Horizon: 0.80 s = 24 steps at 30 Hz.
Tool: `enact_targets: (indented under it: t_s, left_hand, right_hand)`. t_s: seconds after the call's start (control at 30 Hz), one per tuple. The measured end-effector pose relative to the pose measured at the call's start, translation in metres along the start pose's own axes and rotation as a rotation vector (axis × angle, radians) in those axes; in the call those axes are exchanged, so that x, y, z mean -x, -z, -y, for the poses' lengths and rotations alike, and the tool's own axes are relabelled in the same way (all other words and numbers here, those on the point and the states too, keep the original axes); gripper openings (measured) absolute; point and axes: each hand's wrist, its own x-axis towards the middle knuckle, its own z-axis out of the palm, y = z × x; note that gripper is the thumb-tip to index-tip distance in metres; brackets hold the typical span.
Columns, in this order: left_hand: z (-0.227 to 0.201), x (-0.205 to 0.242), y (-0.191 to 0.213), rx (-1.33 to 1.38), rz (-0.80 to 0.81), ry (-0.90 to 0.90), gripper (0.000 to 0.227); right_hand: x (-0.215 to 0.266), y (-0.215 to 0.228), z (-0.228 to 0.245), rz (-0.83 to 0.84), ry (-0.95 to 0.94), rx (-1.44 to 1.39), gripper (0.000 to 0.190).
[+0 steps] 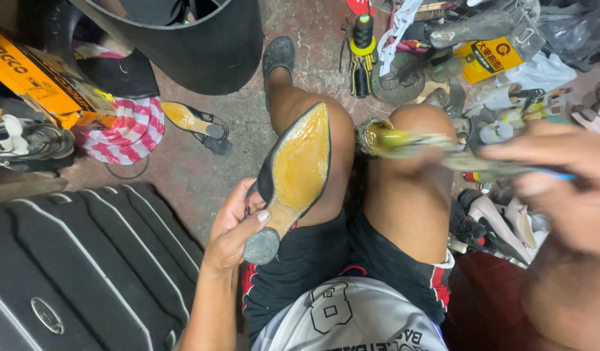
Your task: The person sits on the floor and applies a yellowish adhesive to the sole of a black high-heeled shoe using a brush. The person repeatedly dips the brush into a small container of glue and spreads it across the shoe's sole.
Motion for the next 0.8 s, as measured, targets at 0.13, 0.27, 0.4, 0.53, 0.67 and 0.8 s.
enact_targets:
  t_s: [0.13, 0.27, 0.4, 0.53, 0.67, 0.8]
  left_hand:
    - [-0.002, -0.003, -0.009, -0.024, 0.015, 0.003, 0.049]
    - [-0.002, -0.002, -0.013, -0.034, 0.039, -0.001, 0.048]
    - [-0.004, -0.002, -0.012, -0.021, 0.031, 0.009, 0.05]
    - [-0.003, 0.0, -0.008, -0.05, 0.036, 0.025, 0.047]
    - [-0.002, 0.002, -0.008, -0.096, 0.061, -0.003, 0.046]
    - [-0.003, 0.002, -0.01, -0.103, 0.04, -0.003, 0.046]
  right_hand:
    - [-0.017, -0.042, 0.024, -0.003, 0.103, 0.251, 0.038]
    - [-0.033, -0.063, 0.04, 0.065, 0.123, 0.363, 0.045]
    - [-0.035, -0.058, 0.047, 0.121, 0.191, 0.435, 0.042]
    - [-0.029, -0.04, 0.048, 0.177, 0.152, 0.391, 0.037]
    - [-0.024, -0.043, 0.038, 0.022, 0.066, 0.249, 0.032]
    - [-0.026, -0.063, 0.031, -0.106, 0.103, 0.36, 0.033]
